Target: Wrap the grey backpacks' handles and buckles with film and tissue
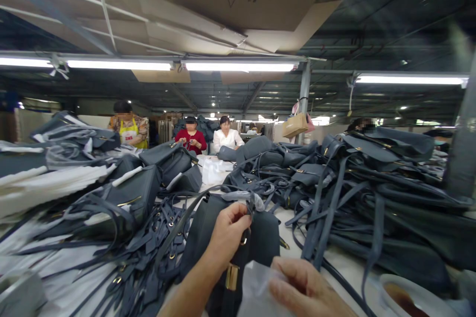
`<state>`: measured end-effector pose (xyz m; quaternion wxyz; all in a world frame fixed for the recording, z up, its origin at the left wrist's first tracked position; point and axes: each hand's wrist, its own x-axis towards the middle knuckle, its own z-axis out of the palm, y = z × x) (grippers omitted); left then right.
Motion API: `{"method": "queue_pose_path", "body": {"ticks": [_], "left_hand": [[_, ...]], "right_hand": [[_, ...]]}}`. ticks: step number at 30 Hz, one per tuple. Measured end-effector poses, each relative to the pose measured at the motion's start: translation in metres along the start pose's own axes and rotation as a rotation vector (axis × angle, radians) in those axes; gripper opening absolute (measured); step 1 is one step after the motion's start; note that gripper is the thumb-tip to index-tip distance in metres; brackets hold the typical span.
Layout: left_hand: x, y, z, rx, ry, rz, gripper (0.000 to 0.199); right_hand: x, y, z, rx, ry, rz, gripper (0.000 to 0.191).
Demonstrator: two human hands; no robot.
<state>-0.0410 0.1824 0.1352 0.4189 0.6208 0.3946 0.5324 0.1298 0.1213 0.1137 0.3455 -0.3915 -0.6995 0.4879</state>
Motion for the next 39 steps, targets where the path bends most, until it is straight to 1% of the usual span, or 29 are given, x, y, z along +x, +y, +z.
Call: {"method": "queue_pose_path", "body": {"ticks": [2,4,6,7,8,10,11,13,15,17,18,20,22,23,25,26,27,28,29,31,32,34,36,39], "left_hand": [[-0.001,0.001,-0.006,-0.038,-0.026,-0.033,0.020],[-0.003,0.001,-0.012,-0.057,-0.061,-0.046,0.026],[-0.004,-0.002,-0.017,-0.083,-0.094,-0.056,0.031],[-0.005,-0.003,-0.019,-0.102,-0.105,-0.068,0.035],[-0.006,-0.005,-0.021,-0.128,-0.112,-0.081,0.040],[-0.009,-0.008,-0.024,-0.202,-0.107,-0.100,0.050],[-0.012,-0.008,-0.025,-0.242,-0.104,-0.103,0.052],[-0.019,-0.007,-0.024,-0.291,-0.100,-0.075,0.045],[-0.028,-0.004,-0.023,-0.276,-0.114,-0.011,0.035],[-0.035,-0.001,-0.022,-0.242,-0.130,0.024,0.031],[-0.038,-0.001,-0.023,-0.238,-0.136,0.001,0.032],[-0.040,-0.003,-0.028,-0.251,-0.142,-0.111,0.036],[-0.039,-0.006,-0.036,-0.224,-0.156,-0.220,0.036],[-0.038,-0.007,-0.040,-0.197,-0.166,-0.253,0.034],[-0.035,-0.007,-0.047,-0.145,-0.177,-0.291,0.030],[-0.034,-0.006,-0.050,-0.128,-0.175,-0.301,0.028],[-0.032,-0.004,-0.051,-0.118,-0.167,-0.304,0.026],[-0.031,-0.001,-0.052,-0.112,-0.157,-0.302,0.024],[-0.030,0.003,-0.051,-0.103,-0.149,-0.297,0.023],[-0.031,0.010,-0.049,-0.089,-0.133,-0.279,0.022],[-0.031,0.014,-0.048,-0.086,-0.122,-0.265,0.022],[-0.035,0.020,-0.045,-0.080,-0.091,-0.234,0.023],[-0.039,0.022,-0.042,-0.071,-0.063,-0.209,0.022],[-0.043,0.021,-0.040,-0.037,-0.046,-0.162,0.022]], "right_hand": [[0.018,-0.001,0.000,0.110,0.080,-0.048,0.062],[0.037,0.002,0.002,0.216,0.185,-0.059,0.056],[0.053,0.006,0.006,0.256,0.257,-0.058,0.048],[0.060,0.007,0.009,0.270,0.282,-0.058,0.047],[0.065,0.007,0.013,0.298,0.285,-0.058,0.048],[0.072,0.004,0.019,0.389,0.242,-0.059,0.048],[0.075,0.001,0.021,0.436,0.224,-0.066,0.046],[0.082,-0.004,0.024,0.496,0.231,-0.085,0.042],[0.090,-0.008,0.023,0.504,0.291,-0.104,0.041],[0.096,-0.008,0.019,0.499,0.312,-0.109,0.043],[0.097,-0.007,0.015,0.490,0.289,-0.096,0.042],[0.091,-0.004,0.007,0.470,0.202,-0.038,0.041],[0.076,0.000,-0.002,0.411,0.077,0.022,0.040],[0.067,0.002,-0.005,0.360,-0.002,0.043,0.040],[0.048,0.006,-0.007,0.224,-0.177,0.073,0.040],[0.041,0.007,-0.005,0.155,-0.235,0.085,0.039],[0.035,0.009,-0.001,0.103,-0.249,0.095,0.037],[0.031,0.010,0.004,0.084,-0.208,0.102,0.034],[0.030,0.010,0.009,0.086,-0.131,0.101,0.031],[0.033,0.012,0.020,0.151,0.062,0.097,0.029],[0.036,0.012,0.024,0.200,0.140,0.098,0.032],[0.043,0.013,0.029,0.290,0.242,0.087,0.042],[0.051,0.011,0.030,0.334,0.286,0.037,0.047],[0.060,0.003,0.029,0.359,0.247,-0.057,0.043]]}}
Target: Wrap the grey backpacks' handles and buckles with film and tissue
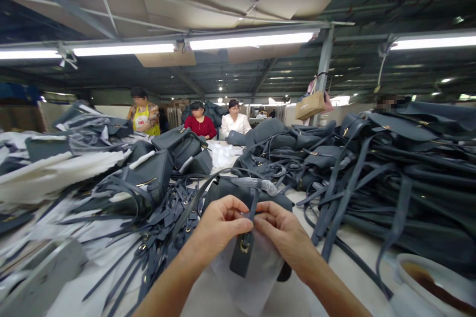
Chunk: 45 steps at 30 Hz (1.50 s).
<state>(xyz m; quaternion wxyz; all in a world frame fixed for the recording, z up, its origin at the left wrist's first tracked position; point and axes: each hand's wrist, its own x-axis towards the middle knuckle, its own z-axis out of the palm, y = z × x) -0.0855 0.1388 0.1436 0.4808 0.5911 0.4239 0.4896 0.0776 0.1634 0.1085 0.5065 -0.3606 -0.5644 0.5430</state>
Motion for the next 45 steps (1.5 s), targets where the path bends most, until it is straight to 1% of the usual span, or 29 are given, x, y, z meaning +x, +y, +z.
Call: {"method": "queue_pose_path", "body": {"ticks": [3,7,11,13,15,17,18,19,20,22,24,25,26,27,29,31,33,36,39,42,45], "left_hand": [[-0.001,-0.005,-0.001,0.052,0.023,0.061,0.022],[0.000,-0.011,0.000,0.091,0.080,0.074,0.022],[-0.001,-0.016,0.004,0.111,0.109,0.083,0.025],[-0.002,-0.018,0.005,0.166,0.120,0.081,0.027],[-0.003,-0.018,0.004,0.260,0.191,0.125,0.030],[-0.003,-0.016,-0.002,0.353,0.320,0.221,0.037],[-0.003,-0.014,-0.006,0.362,0.368,0.266,0.040],[-0.002,-0.012,-0.011,0.332,0.371,0.285,0.042],[-0.002,-0.011,-0.015,0.264,0.318,0.266,0.042],[0.000,-0.009,-0.023,0.076,0.102,0.139,0.043],[0.003,-0.011,-0.024,-0.063,-0.103,0.014,0.043],[0.003,-0.013,-0.023,-0.101,-0.171,-0.019,0.041],[0.004,-0.016,-0.020,-0.123,-0.214,-0.041,0.039],[0.004,-0.019,-0.015,-0.137,-0.233,-0.065,0.036],[0.004,-0.025,-0.006,-0.157,-0.228,-0.127,0.030],[0.004,-0.029,0.002,-0.169,-0.180,-0.179,0.026],[0.004,-0.030,0.006,-0.186,-0.145,-0.182,0.025],[0.006,-0.029,0.007,-0.216,-0.128,-0.168,0.027],[0.005,-0.029,0.005,-0.265,-0.115,-0.180,0.028],[0.002,-0.031,0.006,-0.297,-0.116,-0.182,0.029],[0.001,-0.030,0.008,-0.286,-0.102,-0.174,0.031]], "right_hand": [[0.006,-0.011,0.003,0.088,-0.081,0.007,0.037],[0.008,-0.022,0.002,0.151,-0.087,0.029,0.034],[0.010,-0.026,-0.001,0.185,-0.140,0.102,0.041],[0.011,-0.026,-0.001,0.199,-0.160,0.109,0.040],[0.013,-0.026,0.000,0.207,-0.164,0.099,0.037],[0.014,-0.026,0.000,0.218,-0.158,0.109,0.037],[0.014,-0.027,-0.001,0.226,-0.160,0.128,0.038],[0.014,-0.028,-0.002,0.234,-0.170,0.153,0.039],[0.014,-0.029,-0.004,0.241,-0.183,0.177,0.040],[0.015,-0.030,-0.008,0.242,-0.213,0.212,0.042],[0.016,-0.031,-0.011,0.218,-0.228,0.208,0.043],[0.017,-0.030,-0.012,0.202,-0.231,0.196,0.043],[0.018,-0.030,-0.013,0.187,-0.231,0.180,0.043],[0.020,-0.029,-0.014,0.175,-0.228,0.167,0.042],[0.021,-0.028,-0.015,0.158,-0.215,0.150,0.041],[0.019,-0.027,-0.017,0.144,-0.209,0.145,0.041],[0.014,-0.027,-0.021,0.151,-0.180,0.122,0.044],[-0.003,-0.024,-0.030,0.171,-0.057,0.078,0.053],[-0.025,-0.014,-0.032,0.202,0.053,0.125,0.063],[-0.042,-0.001,-0.022,0.239,0.079,0.148,0.072],[-0.045,0.008,-0.006,0.244,0.129,0.073,0.068]]}}
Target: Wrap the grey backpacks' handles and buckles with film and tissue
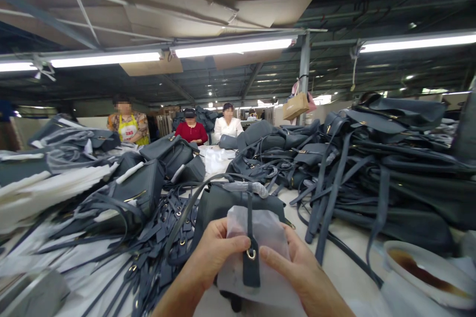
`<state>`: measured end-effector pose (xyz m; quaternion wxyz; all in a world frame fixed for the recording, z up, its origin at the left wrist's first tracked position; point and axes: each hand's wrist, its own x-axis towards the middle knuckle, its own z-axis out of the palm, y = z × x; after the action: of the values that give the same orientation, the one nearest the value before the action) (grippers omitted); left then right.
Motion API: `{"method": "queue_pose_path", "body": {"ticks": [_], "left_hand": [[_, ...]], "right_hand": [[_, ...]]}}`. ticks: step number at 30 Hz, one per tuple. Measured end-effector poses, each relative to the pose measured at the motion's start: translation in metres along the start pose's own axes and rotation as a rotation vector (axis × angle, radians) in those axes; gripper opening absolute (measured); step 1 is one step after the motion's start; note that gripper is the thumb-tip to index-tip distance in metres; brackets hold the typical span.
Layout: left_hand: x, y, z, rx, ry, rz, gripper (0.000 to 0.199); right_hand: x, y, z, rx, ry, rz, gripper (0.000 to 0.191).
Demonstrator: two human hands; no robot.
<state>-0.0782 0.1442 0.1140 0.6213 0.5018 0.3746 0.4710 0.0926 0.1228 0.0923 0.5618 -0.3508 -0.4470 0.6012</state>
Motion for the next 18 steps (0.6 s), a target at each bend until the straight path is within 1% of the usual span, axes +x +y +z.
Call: {"method": "queue_pose_path", "body": {"ticks": [2,5,7,9,11,12,13,16,17,18], "left_hand": [[0.001,0.001,0.001,0.032,0.022,0.018,0.029],[0.004,-0.001,0.003,0.089,0.024,0.065,0.025],[0.005,-0.003,0.005,0.112,0.015,0.087,0.023],[0.005,-0.002,0.005,0.149,0.031,0.101,0.022],[0.004,0.004,0.003,0.199,0.030,0.109,0.019],[0.003,0.009,-0.001,0.224,-0.001,0.105,0.018],[0.002,0.016,-0.005,0.241,-0.058,0.094,0.018],[0.003,0.034,-0.022,0.201,-0.276,0.024,0.032],[0.005,0.037,-0.027,0.177,-0.315,-0.008,0.034],[0.007,0.038,-0.029,0.163,-0.322,-0.042,0.033]], "right_hand": [[0.003,0.005,0.008,0.005,0.081,-0.063,0.073],[0.012,0.013,0.013,0.038,0.167,-0.136,0.097],[0.017,0.020,0.015,0.077,0.182,-0.168,0.106],[0.019,0.024,0.015,0.114,0.177,-0.184,0.109],[0.018,0.023,0.014,0.143,0.169,-0.185,0.112],[0.016,0.021,0.013,0.151,0.160,-0.179,0.112],[0.014,0.017,0.011,0.152,0.149,-0.165,0.112],[0.008,0.004,0.003,0.119,0.067,-0.059,0.111],[0.007,0.000,0.000,0.106,0.030,-0.022,0.111],[0.006,-0.003,-0.002,0.098,-0.003,0.005,0.112]]}}
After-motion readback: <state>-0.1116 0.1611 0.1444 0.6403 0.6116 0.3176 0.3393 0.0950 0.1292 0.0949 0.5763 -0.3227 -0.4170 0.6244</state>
